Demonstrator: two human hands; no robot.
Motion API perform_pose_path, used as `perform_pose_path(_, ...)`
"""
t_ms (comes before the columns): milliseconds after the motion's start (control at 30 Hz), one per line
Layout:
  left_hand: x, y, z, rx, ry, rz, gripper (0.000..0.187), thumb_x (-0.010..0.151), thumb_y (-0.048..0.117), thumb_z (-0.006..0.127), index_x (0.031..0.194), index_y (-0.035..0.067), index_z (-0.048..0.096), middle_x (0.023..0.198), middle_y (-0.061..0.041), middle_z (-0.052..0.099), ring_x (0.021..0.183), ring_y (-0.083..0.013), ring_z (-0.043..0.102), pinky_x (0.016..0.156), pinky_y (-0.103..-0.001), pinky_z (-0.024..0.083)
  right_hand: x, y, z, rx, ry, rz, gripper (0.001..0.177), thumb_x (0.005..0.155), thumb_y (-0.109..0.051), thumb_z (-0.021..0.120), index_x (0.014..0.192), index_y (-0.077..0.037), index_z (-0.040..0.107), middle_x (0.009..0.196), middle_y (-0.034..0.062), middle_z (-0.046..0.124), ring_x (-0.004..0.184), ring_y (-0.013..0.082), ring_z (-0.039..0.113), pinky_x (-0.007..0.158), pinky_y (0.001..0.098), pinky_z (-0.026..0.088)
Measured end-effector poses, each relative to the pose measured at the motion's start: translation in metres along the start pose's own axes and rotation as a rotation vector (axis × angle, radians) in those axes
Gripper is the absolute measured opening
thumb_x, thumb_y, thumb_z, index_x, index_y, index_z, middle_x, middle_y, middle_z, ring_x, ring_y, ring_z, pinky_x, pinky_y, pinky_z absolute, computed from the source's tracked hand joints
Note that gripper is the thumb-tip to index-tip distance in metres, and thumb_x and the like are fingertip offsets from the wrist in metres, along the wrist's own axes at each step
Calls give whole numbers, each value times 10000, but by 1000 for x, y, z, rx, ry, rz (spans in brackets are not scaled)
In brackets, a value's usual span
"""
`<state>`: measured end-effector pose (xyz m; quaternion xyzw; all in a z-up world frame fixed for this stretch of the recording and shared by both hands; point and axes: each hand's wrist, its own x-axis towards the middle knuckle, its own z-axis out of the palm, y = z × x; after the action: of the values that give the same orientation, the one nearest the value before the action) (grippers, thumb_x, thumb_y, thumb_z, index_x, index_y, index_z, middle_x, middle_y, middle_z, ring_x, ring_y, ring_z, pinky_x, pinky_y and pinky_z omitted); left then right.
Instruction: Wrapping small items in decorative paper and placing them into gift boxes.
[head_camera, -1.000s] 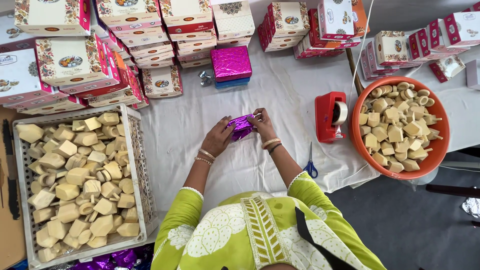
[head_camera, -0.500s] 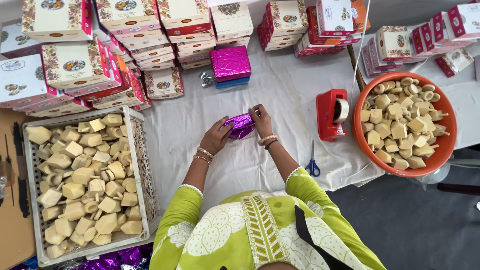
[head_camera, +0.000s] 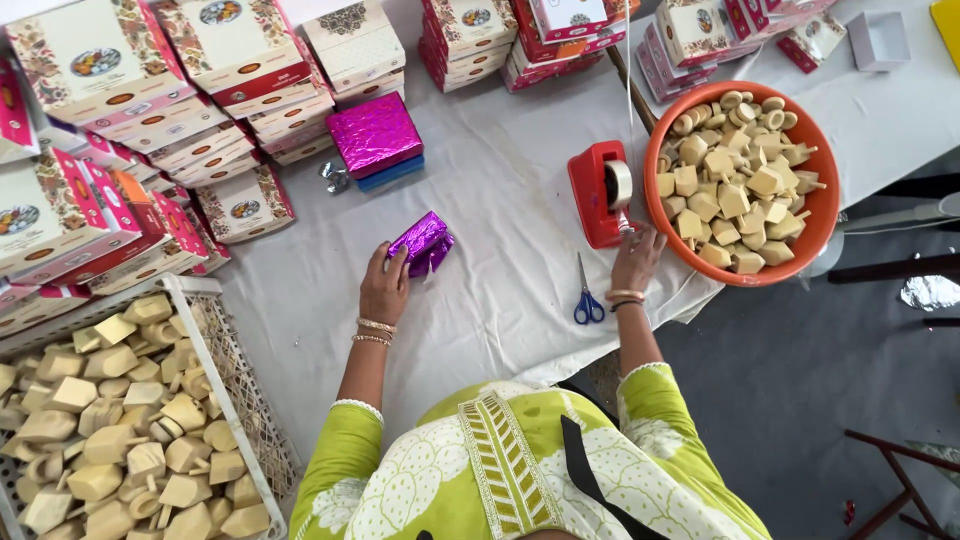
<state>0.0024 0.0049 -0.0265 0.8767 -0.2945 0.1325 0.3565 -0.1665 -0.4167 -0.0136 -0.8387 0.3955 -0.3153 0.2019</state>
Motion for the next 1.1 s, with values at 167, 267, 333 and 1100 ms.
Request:
perform_pose_path(167, 16, -5, -5, -10, -48, -27, 397, 904, 50, 718, 1295, 63, 653, 1330, -187, 586, 1181, -377, 624, 968, -440, 563, 30, 27, 8, -112, -138, 76, 212, 988, -233, 657, 1140, -91, 699, 1138, 170, 625, 1024, 411, 622, 860, 526, 495)
perform_pose_path(267, 18, -8, -8, -7, -75, -44, 368, 912, 60, 720, 1276, 69, 659, 1325, -174, 592, 1173, -364, 628, 958, -433, 563, 41, 20, 9, -173, -214, 165, 234, 955, -305, 727, 1055, -95, 753, 1108, 160, 633, 1008, 399, 633, 858, 527, 499)
perform_pose_path(333, 17, -6, -8, 8, -72, -39, 341, 913, 76, 726, 1248, 77, 664, 1323, -171, 594, 1171, -358, 631, 953, -429, 564, 46, 22, 11, -195, -214, 161, 243, 935, -326, 767, 996, -91, 782, 1107, 166, 633, 1007, 402, 630, 862, 527, 500)
perform_pose_path(1100, 21, 4, -16, -10, -71, -71, 342, 896, 60, 722, 1232, 109, 678, 1292, -94, 604, 1101, -286, 654, 887, -386, 588, 17, 122, 68, 823, -13, 668, 206, 952, -12, 732, 1014, -22, 536, 867, 56, 679, 638, 103, 631, 559, 222, 560)
